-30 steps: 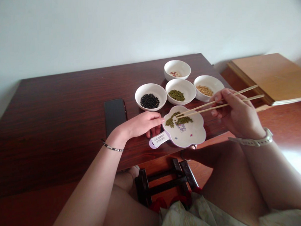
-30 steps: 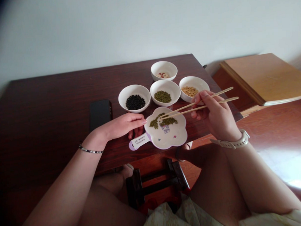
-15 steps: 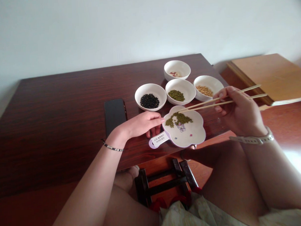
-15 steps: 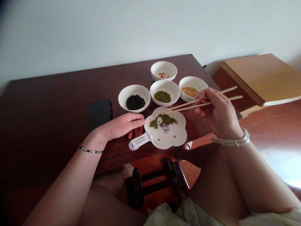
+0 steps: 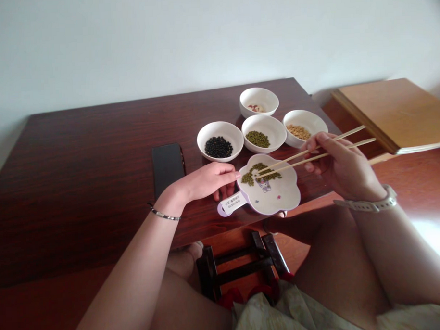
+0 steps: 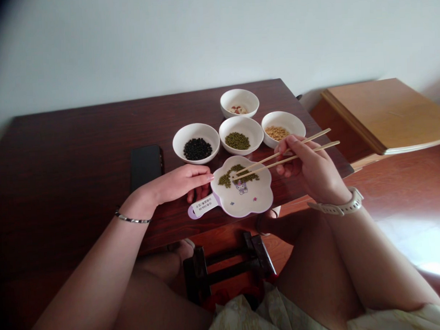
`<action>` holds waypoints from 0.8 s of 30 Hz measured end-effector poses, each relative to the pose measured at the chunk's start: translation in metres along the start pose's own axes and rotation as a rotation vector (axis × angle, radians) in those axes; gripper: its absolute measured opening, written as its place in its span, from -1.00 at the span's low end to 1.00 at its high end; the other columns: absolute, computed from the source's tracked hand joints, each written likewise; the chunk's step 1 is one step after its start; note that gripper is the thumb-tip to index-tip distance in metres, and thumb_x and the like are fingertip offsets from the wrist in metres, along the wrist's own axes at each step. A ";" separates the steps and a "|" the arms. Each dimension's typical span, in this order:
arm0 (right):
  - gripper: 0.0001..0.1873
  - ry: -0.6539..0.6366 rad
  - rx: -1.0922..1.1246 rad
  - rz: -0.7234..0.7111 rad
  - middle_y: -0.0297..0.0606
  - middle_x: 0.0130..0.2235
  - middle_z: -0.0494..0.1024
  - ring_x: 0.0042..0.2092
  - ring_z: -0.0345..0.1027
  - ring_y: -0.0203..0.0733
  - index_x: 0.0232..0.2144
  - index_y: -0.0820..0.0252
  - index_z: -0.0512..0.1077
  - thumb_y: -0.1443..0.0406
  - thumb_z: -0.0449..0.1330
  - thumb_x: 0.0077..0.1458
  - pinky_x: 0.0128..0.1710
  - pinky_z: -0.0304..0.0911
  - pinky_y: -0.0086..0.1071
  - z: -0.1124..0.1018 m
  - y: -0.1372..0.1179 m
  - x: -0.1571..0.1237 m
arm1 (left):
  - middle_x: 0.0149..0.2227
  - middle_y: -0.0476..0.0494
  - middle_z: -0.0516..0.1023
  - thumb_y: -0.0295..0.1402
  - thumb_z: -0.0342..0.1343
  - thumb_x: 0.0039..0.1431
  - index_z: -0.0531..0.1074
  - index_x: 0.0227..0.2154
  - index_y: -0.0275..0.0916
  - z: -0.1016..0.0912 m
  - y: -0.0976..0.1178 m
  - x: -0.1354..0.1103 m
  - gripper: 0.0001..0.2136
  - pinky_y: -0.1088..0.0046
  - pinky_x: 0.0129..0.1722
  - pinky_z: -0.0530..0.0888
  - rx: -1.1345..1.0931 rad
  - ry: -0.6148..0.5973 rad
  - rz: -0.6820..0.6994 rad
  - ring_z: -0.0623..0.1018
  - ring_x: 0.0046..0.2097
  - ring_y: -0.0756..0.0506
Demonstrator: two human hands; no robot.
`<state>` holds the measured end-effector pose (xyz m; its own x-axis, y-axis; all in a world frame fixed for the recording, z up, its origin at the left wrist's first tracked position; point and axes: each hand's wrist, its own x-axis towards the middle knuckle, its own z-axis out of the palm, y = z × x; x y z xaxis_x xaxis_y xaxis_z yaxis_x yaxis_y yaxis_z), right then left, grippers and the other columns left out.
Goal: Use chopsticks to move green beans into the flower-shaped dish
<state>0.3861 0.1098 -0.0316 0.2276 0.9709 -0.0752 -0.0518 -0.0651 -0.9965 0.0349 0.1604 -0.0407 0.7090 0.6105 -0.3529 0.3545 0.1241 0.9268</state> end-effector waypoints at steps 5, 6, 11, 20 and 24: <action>-0.51 -0.012 -0.011 0.008 -0.25 -0.37 0.61 -0.46 0.46 -0.27 -0.35 0.10 0.70 -0.09 0.66 0.41 -0.55 0.32 -0.48 -0.001 0.003 0.000 | -0.25 -0.08 0.69 0.15 0.40 0.70 0.57 -0.17 -0.20 0.001 0.001 0.000 -0.51 0.37 -0.28 0.60 0.001 0.000 -0.009 0.62 -0.28 -0.07; -0.51 -0.015 -0.015 0.004 -0.25 -0.37 0.61 -0.45 0.46 -0.27 -0.35 0.09 0.69 -0.09 0.65 0.42 -0.55 0.31 -0.48 -0.002 0.004 0.000 | -0.25 -0.09 0.69 0.15 0.40 0.70 0.57 -0.17 -0.20 0.001 0.001 0.000 -0.51 0.37 -0.28 0.61 0.001 0.000 -0.011 0.62 -0.28 -0.07; -0.52 -0.003 -0.016 -0.019 -0.24 -0.33 0.63 -0.45 0.45 -0.27 -0.36 0.08 0.68 -0.08 0.64 0.42 -0.58 0.25 -0.47 -0.002 0.005 0.001 | -0.24 -0.10 0.70 0.14 0.38 0.71 0.57 -0.17 -0.19 0.000 -0.001 0.000 -0.52 0.36 -0.28 0.61 0.006 -0.004 -0.009 0.63 -0.29 -0.07; -0.58 0.114 0.226 -0.138 -0.24 -0.26 0.57 -0.42 0.32 -0.34 -0.38 0.10 0.62 0.06 0.67 0.36 -0.58 0.12 -0.54 -0.012 0.006 0.016 | -0.25 -0.10 0.70 0.14 0.40 0.70 0.58 -0.17 -0.19 0.000 -0.002 0.000 -0.52 0.37 -0.29 0.61 0.009 0.000 -0.001 0.64 -0.27 -0.09; -0.58 0.206 0.315 -0.192 -0.24 -0.25 0.52 -0.38 0.31 -0.29 -0.39 0.09 0.58 0.10 0.63 0.40 -0.58 0.10 -0.52 -0.019 0.009 0.028 | -0.25 -0.10 0.69 0.14 0.39 0.71 0.57 -0.18 -0.18 0.001 0.000 -0.001 -0.52 0.37 -0.28 0.61 0.007 0.005 -0.014 0.64 -0.27 -0.09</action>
<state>0.4102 0.1319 -0.0437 0.4499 0.8900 0.0737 -0.2766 0.2173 -0.9361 0.0348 0.1593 -0.0404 0.7010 0.6125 -0.3653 0.3689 0.1270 0.9207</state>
